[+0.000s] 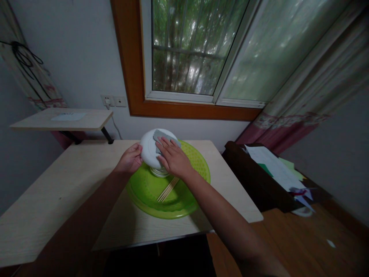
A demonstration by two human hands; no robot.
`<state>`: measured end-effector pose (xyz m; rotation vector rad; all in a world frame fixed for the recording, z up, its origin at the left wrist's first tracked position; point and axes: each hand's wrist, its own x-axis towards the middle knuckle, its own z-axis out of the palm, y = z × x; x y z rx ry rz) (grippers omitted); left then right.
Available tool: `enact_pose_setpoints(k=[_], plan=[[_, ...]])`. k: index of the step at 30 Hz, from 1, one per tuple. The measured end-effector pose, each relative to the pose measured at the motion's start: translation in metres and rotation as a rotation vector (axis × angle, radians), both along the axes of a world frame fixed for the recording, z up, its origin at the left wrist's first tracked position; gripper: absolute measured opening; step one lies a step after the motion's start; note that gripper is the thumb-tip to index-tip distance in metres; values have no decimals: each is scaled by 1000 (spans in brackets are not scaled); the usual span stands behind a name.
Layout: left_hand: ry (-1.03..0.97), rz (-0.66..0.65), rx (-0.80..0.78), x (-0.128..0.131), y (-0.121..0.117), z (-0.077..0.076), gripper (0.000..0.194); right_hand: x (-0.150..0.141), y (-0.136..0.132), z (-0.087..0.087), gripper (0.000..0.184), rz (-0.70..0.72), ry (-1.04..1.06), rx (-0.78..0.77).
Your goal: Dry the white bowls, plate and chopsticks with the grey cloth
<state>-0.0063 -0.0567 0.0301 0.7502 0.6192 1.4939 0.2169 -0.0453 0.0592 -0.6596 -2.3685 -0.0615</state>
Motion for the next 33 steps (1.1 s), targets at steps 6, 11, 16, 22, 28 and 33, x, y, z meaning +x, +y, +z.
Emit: enact_pose_setpoints(k=[6,11,16,22,28,33], plan=[[-30,108,5,-2,1,-1,15,6,2,-3,46,-92,67,23],[-69,147,20,-3,1,1,9,3,-7,-1,37,68,7,105],[-90,145,9,-3,2,3,7,11,0,-3,36,-28,301,43],[-75,110,14,-3,1,4,7,26,28,-9,41,-274,854,-345],[-48,31,10,-2,0,3,5,21,39,-22,43,-94,958,-844],[-27,34,29,-1,3,3,6,23,46,-30,36,-16,1059,-1037]])
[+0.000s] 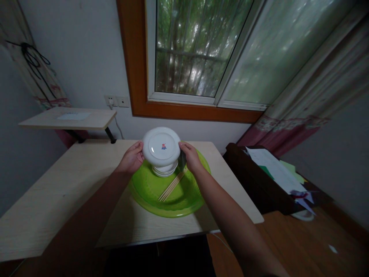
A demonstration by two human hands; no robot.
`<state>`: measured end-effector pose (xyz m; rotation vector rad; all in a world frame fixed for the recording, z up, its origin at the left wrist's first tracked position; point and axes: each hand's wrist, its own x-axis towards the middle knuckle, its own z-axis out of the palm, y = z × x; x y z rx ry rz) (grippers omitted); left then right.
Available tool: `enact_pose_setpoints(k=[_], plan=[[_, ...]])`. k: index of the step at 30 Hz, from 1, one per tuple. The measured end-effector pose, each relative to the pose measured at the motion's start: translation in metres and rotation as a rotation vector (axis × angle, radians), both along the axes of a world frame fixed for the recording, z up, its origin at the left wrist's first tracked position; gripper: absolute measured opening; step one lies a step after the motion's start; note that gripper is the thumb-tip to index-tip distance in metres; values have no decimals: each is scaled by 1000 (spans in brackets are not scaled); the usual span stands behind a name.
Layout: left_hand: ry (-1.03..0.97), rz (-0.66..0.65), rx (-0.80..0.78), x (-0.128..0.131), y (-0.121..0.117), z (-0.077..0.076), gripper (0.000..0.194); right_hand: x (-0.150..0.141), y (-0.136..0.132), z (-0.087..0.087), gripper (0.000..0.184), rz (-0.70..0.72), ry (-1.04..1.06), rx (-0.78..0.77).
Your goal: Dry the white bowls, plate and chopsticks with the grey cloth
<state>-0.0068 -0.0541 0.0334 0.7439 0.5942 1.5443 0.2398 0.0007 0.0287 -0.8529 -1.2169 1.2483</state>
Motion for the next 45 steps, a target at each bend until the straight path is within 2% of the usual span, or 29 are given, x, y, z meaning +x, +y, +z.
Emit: enact_pose_setpoints(k=[4,15,18,21,24,26,29,31,34,36,38,41,45], plan=[[-4,6,4,0,0,0,6,0,2,-2,34,55,58,-58],[-2,17,-22,-1,1,-3,10,-3,-2,2,31,81,134,-115],[-5,36,-28,-1,1,-3,12,-1,3,-1,32,29,182,-184],[-5,51,-36,-2,1,-3,13,4,12,-5,46,-156,199,-246],[6,54,-40,-3,2,-3,16,9,13,-3,53,-386,116,-95],[17,45,-43,-4,3,-4,17,8,6,3,53,-443,20,75],[29,29,-35,-4,3,-6,19,-2,-15,15,39,-322,-165,358],[36,24,-24,-4,3,-7,22,-11,-30,21,33,-199,-369,552],[46,9,-3,-4,3,-7,24,-25,-45,25,36,75,-724,846],[44,6,7,-3,3,-6,22,-30,-50,27,38,155,-896,978],[43,11,2,-2,2,-4,19,-33,-52,29,42,170,-1011,1049],[56,1,-9,-1,1,-2,20,-32,-52,33,51,153,-1107,1075],[75,-9,8,0,0,-2,25,-29,-49,35,58,2,-1148,1011]])
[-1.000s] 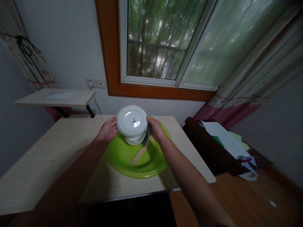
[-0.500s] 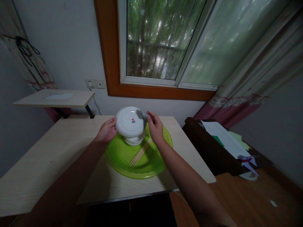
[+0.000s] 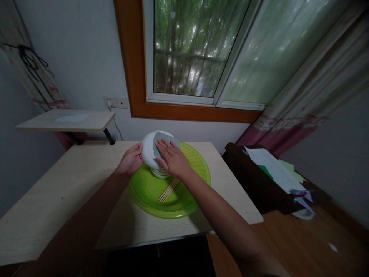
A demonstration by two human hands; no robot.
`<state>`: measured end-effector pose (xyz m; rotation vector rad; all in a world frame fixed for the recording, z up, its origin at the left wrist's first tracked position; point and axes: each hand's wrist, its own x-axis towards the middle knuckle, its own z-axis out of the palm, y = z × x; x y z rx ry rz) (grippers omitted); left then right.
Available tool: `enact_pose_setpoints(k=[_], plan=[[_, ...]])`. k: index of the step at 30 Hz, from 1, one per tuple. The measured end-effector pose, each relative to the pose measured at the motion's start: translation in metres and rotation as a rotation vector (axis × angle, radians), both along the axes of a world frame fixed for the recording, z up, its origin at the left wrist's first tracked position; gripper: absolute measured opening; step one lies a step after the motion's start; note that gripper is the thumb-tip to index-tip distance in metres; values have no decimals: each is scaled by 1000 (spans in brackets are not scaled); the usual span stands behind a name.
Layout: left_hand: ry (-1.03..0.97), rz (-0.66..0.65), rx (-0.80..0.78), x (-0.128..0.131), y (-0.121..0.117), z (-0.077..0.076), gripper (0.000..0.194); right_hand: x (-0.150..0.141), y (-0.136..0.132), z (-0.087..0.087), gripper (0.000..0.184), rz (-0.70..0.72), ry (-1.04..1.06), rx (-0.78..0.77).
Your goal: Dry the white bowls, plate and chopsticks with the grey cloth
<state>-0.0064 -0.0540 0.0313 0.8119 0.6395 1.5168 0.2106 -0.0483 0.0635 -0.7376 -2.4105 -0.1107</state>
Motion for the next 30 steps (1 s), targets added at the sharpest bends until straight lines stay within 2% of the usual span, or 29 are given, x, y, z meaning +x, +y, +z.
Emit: enact_pose_setpoints(k=[3,6,10,13,15,19,23,26,30], plan=[[3,37,9,-2,1,-3,27,4,4,-2,50,-96,65,17],[-4,85,-2,-4,2,-5,26,9,5,-6,36,-116,89,41],[-27,92,-7,-6,4,-6,25,10,1,-8,32,30,56,73],[-39,47,0,-5,4,-4,22,5,-4,-5,34,166,-13,61],[-31,10,-2,-3,2,-2,20,2,-6,-2,39,189,-60,46],[-2,-26,-8,1,-1,0,27,-1,-4,1,48,79,-63,41],[10,5,0,2,-1,-1,30,3,2,-2,52,-76,37,29],[10,49,2,-1,-1,-2,28,8,7,-5,48,-150,120,14],[-1,105,9,-4,1,-3,26,12,7,-9,39,-148,141,7]])
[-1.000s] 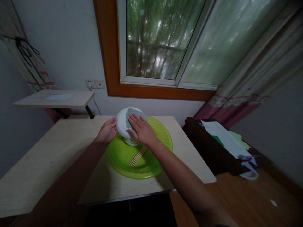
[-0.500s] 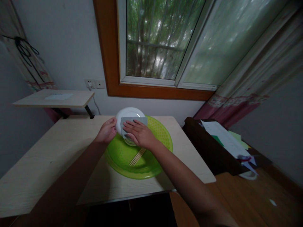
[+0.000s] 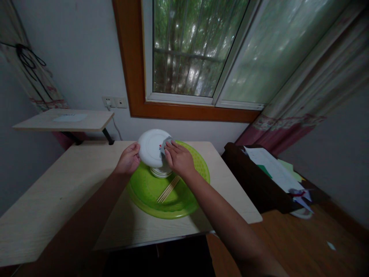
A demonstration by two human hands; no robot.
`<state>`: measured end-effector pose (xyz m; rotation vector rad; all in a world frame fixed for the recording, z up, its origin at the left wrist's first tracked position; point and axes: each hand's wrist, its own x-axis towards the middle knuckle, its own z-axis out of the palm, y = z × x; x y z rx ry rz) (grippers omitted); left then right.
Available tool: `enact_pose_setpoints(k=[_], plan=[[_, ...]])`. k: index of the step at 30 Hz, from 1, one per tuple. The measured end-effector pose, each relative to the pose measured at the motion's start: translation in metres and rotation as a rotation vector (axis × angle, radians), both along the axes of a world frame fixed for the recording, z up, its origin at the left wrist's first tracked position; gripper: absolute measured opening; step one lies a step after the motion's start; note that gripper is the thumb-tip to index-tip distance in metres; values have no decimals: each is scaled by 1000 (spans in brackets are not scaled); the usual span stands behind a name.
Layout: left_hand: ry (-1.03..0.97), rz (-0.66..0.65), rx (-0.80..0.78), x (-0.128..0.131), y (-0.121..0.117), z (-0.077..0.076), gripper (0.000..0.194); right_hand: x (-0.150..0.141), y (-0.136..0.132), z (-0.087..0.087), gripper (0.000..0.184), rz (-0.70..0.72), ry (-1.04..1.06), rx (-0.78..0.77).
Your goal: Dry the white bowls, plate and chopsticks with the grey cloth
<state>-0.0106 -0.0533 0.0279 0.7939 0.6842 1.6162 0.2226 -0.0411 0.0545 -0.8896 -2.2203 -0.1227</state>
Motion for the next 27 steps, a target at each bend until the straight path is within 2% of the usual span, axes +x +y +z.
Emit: enact_pose_setpoints(k=[4,8,10,13,20,27], plan=[[-9,25,6,0,1,1,23,0,-5,-2,34,103,-54,34],[-4,-18,3,1,-1,2,22,-4,-9,0,34,292,-114,81],[-6,-52,1,2,-3,3,24,-5,-9,2,37,334,-137,86],[-8,-87,7,4,-4,4,27,-5,-7,4,44,279,-125,71],[10,-72,5,6,-3,3,31,-5,-2,-1,58,14,8,7],[30,-79,51,9,-7,5,36,-4,-2,0,64,-28,76,-6]])
